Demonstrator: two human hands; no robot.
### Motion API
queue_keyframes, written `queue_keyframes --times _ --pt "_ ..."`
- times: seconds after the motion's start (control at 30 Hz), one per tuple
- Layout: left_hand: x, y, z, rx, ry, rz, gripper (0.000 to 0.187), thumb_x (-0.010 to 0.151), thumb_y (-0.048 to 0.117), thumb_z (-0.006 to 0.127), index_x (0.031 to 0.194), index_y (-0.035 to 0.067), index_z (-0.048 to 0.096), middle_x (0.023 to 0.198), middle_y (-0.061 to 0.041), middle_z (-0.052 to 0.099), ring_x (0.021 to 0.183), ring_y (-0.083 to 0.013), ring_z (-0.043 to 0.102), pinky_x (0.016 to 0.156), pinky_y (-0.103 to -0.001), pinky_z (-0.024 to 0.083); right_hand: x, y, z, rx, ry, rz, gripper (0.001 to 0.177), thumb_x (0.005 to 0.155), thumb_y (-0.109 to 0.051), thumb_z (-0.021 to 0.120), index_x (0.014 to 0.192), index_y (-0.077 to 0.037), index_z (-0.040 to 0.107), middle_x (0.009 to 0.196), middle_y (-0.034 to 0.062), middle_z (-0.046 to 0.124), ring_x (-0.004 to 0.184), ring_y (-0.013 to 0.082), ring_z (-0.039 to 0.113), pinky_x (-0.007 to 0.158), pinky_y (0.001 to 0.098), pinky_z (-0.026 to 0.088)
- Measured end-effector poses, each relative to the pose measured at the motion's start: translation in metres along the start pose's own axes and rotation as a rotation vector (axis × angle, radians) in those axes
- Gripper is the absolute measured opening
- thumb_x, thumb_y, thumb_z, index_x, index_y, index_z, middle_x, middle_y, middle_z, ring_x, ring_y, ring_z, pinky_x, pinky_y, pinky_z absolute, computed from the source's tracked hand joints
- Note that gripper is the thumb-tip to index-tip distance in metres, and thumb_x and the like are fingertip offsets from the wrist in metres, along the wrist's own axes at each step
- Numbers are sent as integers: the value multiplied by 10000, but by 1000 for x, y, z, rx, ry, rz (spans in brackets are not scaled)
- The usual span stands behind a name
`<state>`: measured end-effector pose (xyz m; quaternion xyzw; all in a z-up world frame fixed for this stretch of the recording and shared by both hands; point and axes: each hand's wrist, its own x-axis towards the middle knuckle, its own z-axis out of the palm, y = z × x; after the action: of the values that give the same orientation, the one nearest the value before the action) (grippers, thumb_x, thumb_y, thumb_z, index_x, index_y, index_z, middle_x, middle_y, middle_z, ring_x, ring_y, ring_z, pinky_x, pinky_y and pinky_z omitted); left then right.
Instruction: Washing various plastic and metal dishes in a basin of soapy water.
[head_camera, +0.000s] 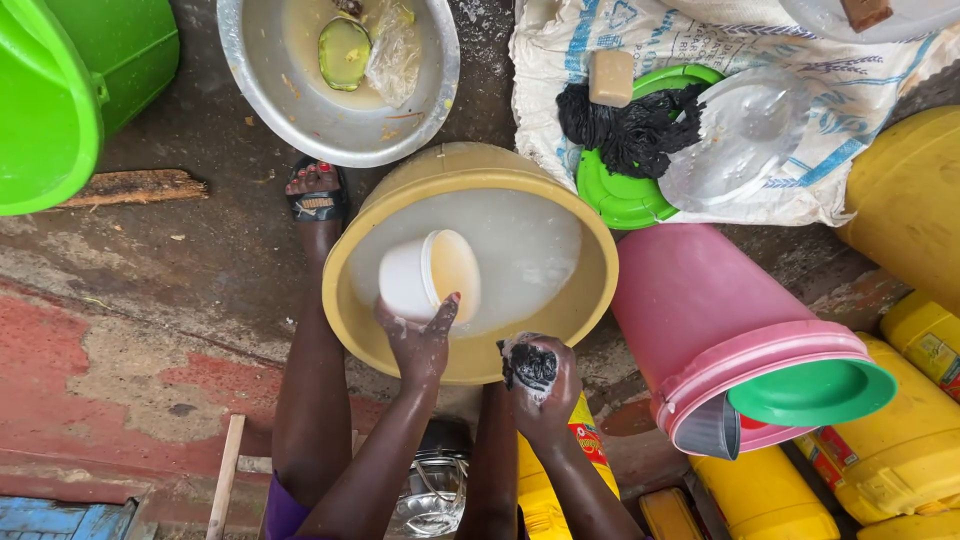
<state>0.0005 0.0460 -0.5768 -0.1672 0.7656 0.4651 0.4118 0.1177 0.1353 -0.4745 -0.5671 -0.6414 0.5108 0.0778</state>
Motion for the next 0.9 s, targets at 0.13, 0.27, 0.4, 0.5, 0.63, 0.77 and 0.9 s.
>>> queue_keyframes --times 0.13,0.27,0.4,0.5,0.63,0.77,0.9 --pt "-2 37 1 596 126 281 1077 774 222 976 1515 -15 231 1408 -231 397 1300 -345 446 1064 -509 420 4 -20 -1 206 73 49 400 855 61 562 1246 -8 516 1106 139 648 962 209 692 868 352 575" --pt "-7 25 9 253 77 233 1055 758 179 923 1538 27 229 1456 -184 349 1338 -288 416 1097 -477 464 -10 -15 -8 433 116 66 384 924 40 569 1296 -7 486 1116 157 642 1000 242 698 952 410 576" --pt "-2 1 8 -325 -158 -180 1118 693 169 882 1558 93 176 1442 -144 382 1278 -274 464 992 -463 491 -4 -22 -18 801 200 90 400 989 -43 647 1355 -54 486 1179 176 624 1065 300 686 1045 516 551" --pt "-7 -1 5 -258 -334 -28 1073 792 244 869 1604 54 192 1482 -166 420 1365 -268 460 1128 -422 459 22 -17 -15 991 220 15 468 987 -167 677 1399 -110 463 1346 163 563 1269 322 612 1171 538 479" --pt "-10 -6 6 -310 -401 -74 1073 765 329 859 1580 42 222 1473 -155 457 1365 -262 480 1116 -427 460 24 5 -10 813 179 -24 417 1037 -214 621 1415 -123 469 1443 180 548 1414 336 538 1282 529 405" --pt "-7 -21 0 -184 -448 -39 1060 799 422 846 1596 29 268 1453 -153 516 1367 -268 505 1132 -424 444 37 19 -10 419 -26 -87 331 1031 -144 570 1357 -124 519 1501 177 563 1449 375 517 1164 534 432" --pt "-4 -20 2 -195 -372 -563 1117 668 454 826 1530 143 186 1342 -117 523 1157 -288 579 818 -486 565 83 -11 -13 -288 -518 -410 462 836 -72 637 1297 -53 631 1457 170 564 1430 400 488 1242 556 304"
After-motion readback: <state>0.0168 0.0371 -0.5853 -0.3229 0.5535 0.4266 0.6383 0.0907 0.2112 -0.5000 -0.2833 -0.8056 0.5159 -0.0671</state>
